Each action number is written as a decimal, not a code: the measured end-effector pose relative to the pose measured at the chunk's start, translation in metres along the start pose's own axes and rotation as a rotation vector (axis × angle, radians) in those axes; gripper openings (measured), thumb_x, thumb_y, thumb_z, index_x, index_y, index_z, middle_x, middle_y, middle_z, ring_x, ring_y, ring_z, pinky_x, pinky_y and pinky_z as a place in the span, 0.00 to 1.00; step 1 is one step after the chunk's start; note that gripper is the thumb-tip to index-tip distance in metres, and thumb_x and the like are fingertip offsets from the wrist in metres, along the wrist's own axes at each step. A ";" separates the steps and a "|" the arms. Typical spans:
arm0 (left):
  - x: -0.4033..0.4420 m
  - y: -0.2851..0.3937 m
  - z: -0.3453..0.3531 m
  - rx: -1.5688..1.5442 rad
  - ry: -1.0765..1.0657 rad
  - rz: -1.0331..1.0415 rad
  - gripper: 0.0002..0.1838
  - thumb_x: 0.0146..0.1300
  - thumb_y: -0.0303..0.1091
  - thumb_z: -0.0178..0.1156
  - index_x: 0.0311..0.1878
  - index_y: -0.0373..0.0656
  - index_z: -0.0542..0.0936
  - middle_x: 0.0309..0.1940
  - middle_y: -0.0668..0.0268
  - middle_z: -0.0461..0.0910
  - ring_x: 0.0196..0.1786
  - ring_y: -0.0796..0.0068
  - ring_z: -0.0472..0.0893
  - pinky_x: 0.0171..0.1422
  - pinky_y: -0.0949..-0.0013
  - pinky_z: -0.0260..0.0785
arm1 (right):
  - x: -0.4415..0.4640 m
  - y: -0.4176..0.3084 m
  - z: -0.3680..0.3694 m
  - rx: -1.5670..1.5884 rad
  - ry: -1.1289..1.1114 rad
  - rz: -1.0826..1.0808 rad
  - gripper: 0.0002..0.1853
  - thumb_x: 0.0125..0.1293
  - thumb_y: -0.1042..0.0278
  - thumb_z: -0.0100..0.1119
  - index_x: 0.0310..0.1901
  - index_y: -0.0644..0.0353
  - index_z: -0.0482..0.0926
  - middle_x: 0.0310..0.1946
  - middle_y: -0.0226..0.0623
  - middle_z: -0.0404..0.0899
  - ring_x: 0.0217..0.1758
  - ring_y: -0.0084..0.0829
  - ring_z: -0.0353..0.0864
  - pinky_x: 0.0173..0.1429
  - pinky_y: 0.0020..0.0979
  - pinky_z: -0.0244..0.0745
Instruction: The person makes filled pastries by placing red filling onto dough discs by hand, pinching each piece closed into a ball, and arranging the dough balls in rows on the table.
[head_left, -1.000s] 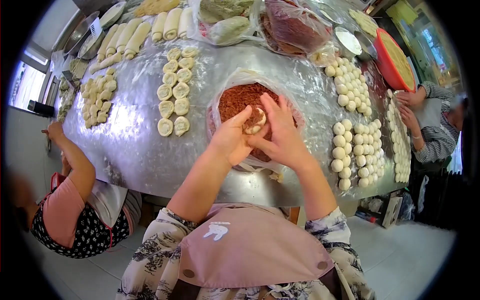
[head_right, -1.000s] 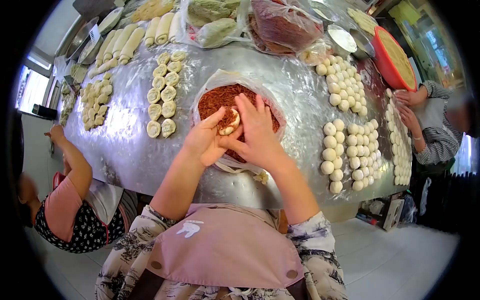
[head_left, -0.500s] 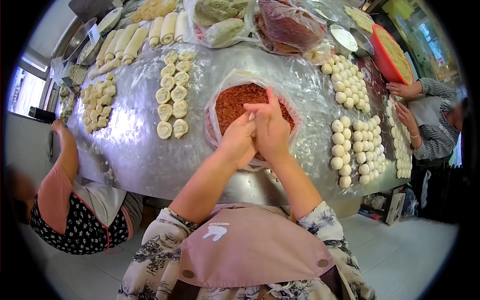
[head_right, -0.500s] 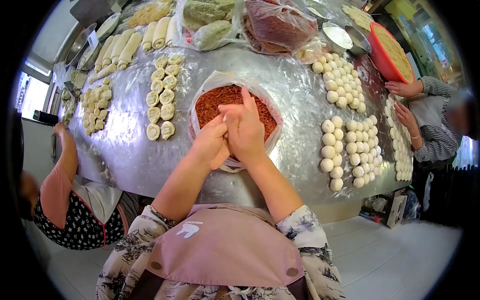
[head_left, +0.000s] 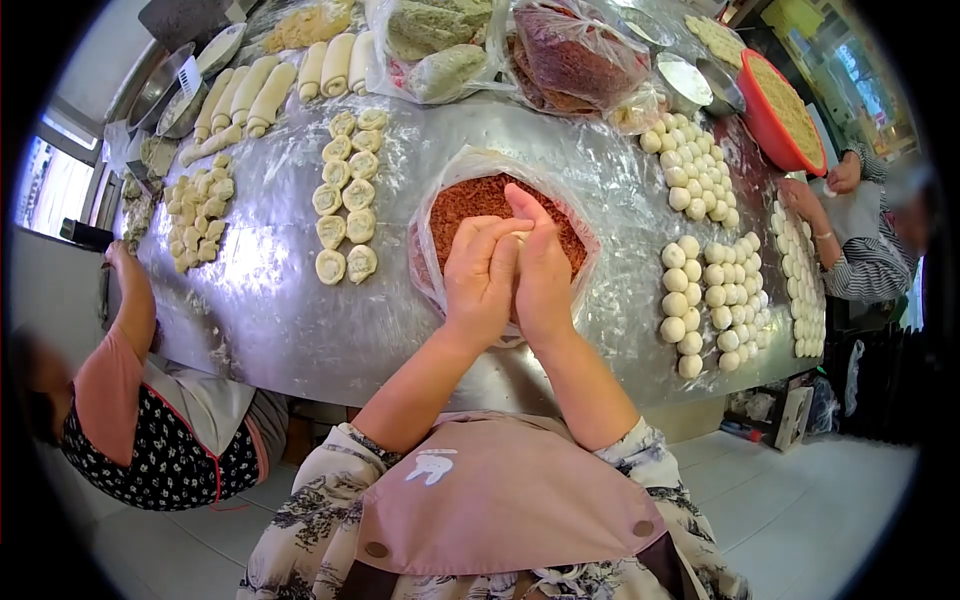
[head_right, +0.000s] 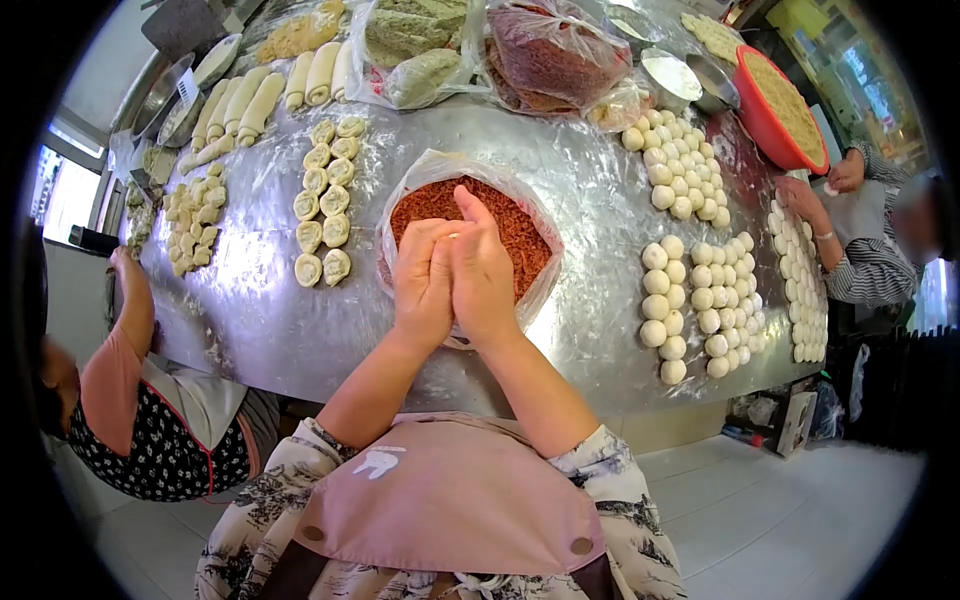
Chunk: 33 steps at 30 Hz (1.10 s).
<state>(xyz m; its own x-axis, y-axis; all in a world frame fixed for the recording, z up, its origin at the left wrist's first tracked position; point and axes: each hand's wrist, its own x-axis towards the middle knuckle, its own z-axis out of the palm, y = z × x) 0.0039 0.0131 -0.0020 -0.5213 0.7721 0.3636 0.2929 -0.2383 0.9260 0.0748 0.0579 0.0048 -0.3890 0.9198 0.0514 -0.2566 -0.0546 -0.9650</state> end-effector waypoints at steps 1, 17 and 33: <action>0.001 -0.001 0.001 0.032 -0.009 0.060 0.14 0.71 0.35 0.47 0.49 0.43 0.82 0.50 0.58 0.76 0.55 0.63 0.72 0.62 0.63 0.62 | -0.002 -0.006 0.000 -0.022 -0.036 0.009 0.33 0.73 0.40 0.38 0.55 0.68 0.71 0.53 0.45 0.74 0.57 0.30 0.73 0.60 0.27 0.67; -0.004 0.004 0.000 -0.721 -0.268 -0.456 0.45 0.69 0.66 0.23 0.74 0.35 0.44 0.73 0.55 0.53 0.75 0.63 0.54 0.76 0.60 0.47 | 0.001 -0.004 -0.010 -0.746 -0.215 -0.453 0.23 0.72 0.67 0.47 0.66 0.63 0.63 0.66 0.54 0.62 0.72 0.50 0.58 0.72 0.41 0.54; 0.015 0.017 -0.010 -0.623 0.265 -0.607 0.27 0.75 0.51 0.42 0.22 0.42 0.67 0.24 0.63 0.73 0.28 0.74 0.73 0.37 0.70 0.67 | -0.017 -0.024 0.018 -0.005 -0.133 -0.003 0.38 0.73 0.40 0.33 0.71 0.63 0.46 0.67 0.43 0.57 0.67 0.34 0.61 0.70 0.34 0.56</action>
<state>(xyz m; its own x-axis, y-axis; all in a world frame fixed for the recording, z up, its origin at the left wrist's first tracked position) -0.0069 0.0151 0.0201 -0.6342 0.7267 -0.2641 -0.5383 -0.1698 0.8254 0.0715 0.0363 0.0323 -0.5021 0.8603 0.0879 -0.2541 -0.0497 -0.9659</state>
